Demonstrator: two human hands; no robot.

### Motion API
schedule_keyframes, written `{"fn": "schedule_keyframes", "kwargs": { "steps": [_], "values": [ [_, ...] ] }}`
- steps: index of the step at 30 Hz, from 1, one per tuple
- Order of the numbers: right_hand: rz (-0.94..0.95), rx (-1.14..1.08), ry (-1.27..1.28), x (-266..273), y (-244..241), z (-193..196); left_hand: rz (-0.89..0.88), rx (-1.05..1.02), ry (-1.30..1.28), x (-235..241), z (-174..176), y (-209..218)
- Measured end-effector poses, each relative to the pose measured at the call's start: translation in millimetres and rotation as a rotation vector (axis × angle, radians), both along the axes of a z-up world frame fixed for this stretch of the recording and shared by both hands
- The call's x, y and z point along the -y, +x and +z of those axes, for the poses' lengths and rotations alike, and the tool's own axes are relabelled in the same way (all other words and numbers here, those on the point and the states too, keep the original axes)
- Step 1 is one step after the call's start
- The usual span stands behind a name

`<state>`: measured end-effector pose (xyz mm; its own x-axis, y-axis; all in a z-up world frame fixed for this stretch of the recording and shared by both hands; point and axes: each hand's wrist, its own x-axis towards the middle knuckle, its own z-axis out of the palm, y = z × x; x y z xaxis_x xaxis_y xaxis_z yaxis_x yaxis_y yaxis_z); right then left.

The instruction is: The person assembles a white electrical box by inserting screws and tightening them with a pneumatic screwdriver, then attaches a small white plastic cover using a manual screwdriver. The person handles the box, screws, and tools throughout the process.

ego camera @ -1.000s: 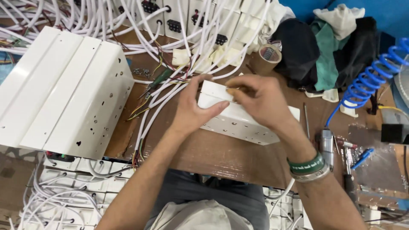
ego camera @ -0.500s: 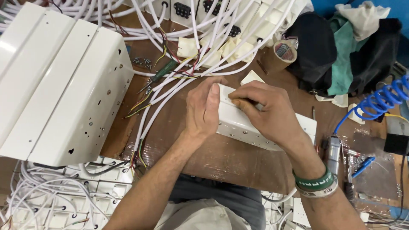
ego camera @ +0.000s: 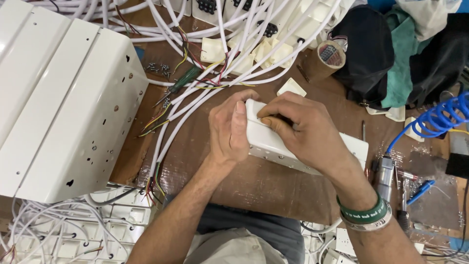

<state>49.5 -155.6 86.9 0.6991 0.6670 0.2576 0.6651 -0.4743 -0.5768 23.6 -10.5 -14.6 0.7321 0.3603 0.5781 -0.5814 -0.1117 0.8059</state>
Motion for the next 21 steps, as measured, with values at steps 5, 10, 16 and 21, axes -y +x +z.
{"fn": "schedule_keyframes", "kwargs": {
  "steps": [5,10,16,21],
  "values": [
    [0.017,-0.004,-0.021,-0.6,2.8,0.5,0.009,0.004,-0.001,0.1,1.5,-1.3],
    [0.018,-0.029,-0.051,-3.5,5.1,3.3,0.021,0.011,0.002,0.2,0.9,-0.8],
    [0.023,0.003,-0.046,-2.4,5.2,-0.9,0.013,0.001,0.002,0.3,-3.1,1.8],
    [-0.008,0.118,-0.051,-3.1,0.7,-6.8,0.012,0.008,-0.002,2.5,-13.1,8.5]
  ]
}}
